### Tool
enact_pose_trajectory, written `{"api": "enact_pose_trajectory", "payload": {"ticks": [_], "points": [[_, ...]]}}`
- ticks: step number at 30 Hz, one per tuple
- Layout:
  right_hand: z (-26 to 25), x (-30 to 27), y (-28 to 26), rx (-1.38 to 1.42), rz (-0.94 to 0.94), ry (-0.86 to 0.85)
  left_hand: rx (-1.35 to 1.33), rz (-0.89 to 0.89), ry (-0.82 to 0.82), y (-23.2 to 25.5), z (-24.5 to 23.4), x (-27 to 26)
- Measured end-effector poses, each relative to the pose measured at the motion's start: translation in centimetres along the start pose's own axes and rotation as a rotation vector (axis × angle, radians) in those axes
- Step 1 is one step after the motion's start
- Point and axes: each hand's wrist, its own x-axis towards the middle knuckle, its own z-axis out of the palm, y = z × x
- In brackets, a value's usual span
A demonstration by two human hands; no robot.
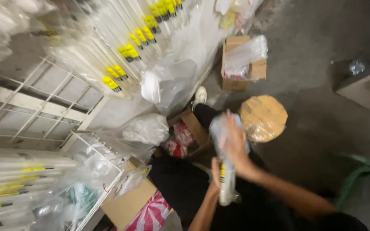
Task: Wiping down and organizing packaged phone cases in a stockroom.
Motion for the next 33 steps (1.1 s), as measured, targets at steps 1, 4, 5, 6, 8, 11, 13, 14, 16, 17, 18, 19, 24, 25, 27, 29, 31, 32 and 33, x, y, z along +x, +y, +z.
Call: {"api": "enact_pose_trajectory", "payload": {"ticks": [1, 4, 5, 6, 8, 11, 13, 14, 16, 17, 18, 19, 24, 25, 27, 29, 31, 32, 33], "points": [[-0.3, 1.3, 0.0, 0.350, 0.308, 0.065, 0.003, 0.141, -0.094, 0.0, 0.6, 0.6], [2.0, -2.9, 1.5, 0.738, 0.489, 0.086, 0.167, 0.330, -0.041, -3.8, -4.7, 3.1], [3.3, -5.5, 2.4, 0.773, 0.372, 0.033, 0.320, 0.372, 0.119, -5.7, -7.6, 4.3], [2.6, -3.6, 1.1, 0.773, 0.360, 0.026, 0.319, 0.385, 0.120, -2.4, -5.4, 4.2], [1.4, -2.6, -2.6, 0.126, 0.088, -0.123, 0.191, 0.280, 0.072, 2.8, -1.2, 0.9], [0.9, 3.3, 1.3, 0.391, 0.432, 0.253, 0.002, 0.137, -0.037, 10.6, 7.9, -0.6], [1.7, 2.4, 7.8, 0.398, 0.592, 0.259, -0.018, 0.110, -0.055, 7.5, 5.9, 0.6], [2.1, 2.3, 11.1, 0.406, 0.746, 0.264, -0.037, 0.088, -0.075, 6.2, 4.9, 1.4], [1.7, 4.4, 15.2, 0.555, 0.866, 0.426, -0.192, -0.051, 0.222, -6.1, -7.6, 12.3], [1.3, 4.7, 17.2, 0.698, 1.002, 0.593, -0.352, -0.211, 0.526, -13.5, -14.0, 14.3], [-0.8, 5.8, 14.3, 0.691, 1.005, 0.593, -0.358, -0.216, 0.525, -13.3, -14.2, 13.8], [-3.0, 7.4, 11.6, 0.783, 1.039, 0.702, -0.323, 0.117, 0.414, -12.8, -14.4, 13.9], [-6.5, 2.6, 6.4, 0.902, 0.904, 0.627, -0.599, 0.294, 0.134, -0.3, -5.5, 11.2], [-5.8, 0.0, 5.0, 0.926, 0.777, 0.490, -0.818, 0.177, 0.003, 3.3, -2.7, 10.0], [-3.5, -4.0, 1.9, 0.944, 0.655, 0.350, -1.035, 0.054, -0.129, 4.3, -0.7, 8.9], [-0.1, -6.8, -1.8, 0.970, 0.405, 0.077, -0.891, 0.026, -0.008, -1.0, -1.5, 8.2], [1.3, -6.1, -1.3, 0.384, 0.154, -0.026, -0.741, -0.003, 0.107, -4.0, -2.3, 8.0], [2.0, -5.7, -1.1, -0.205, -0.097, -0.124, -0.665, -0.018, 0.164, -5.3, -2.8, 7.7], [2.4, -4.9, 0.0, -0.202, -0.093, -0.124, -0.587, -0.034, 0.222, -5.9, -3.2, 7.4]]}}
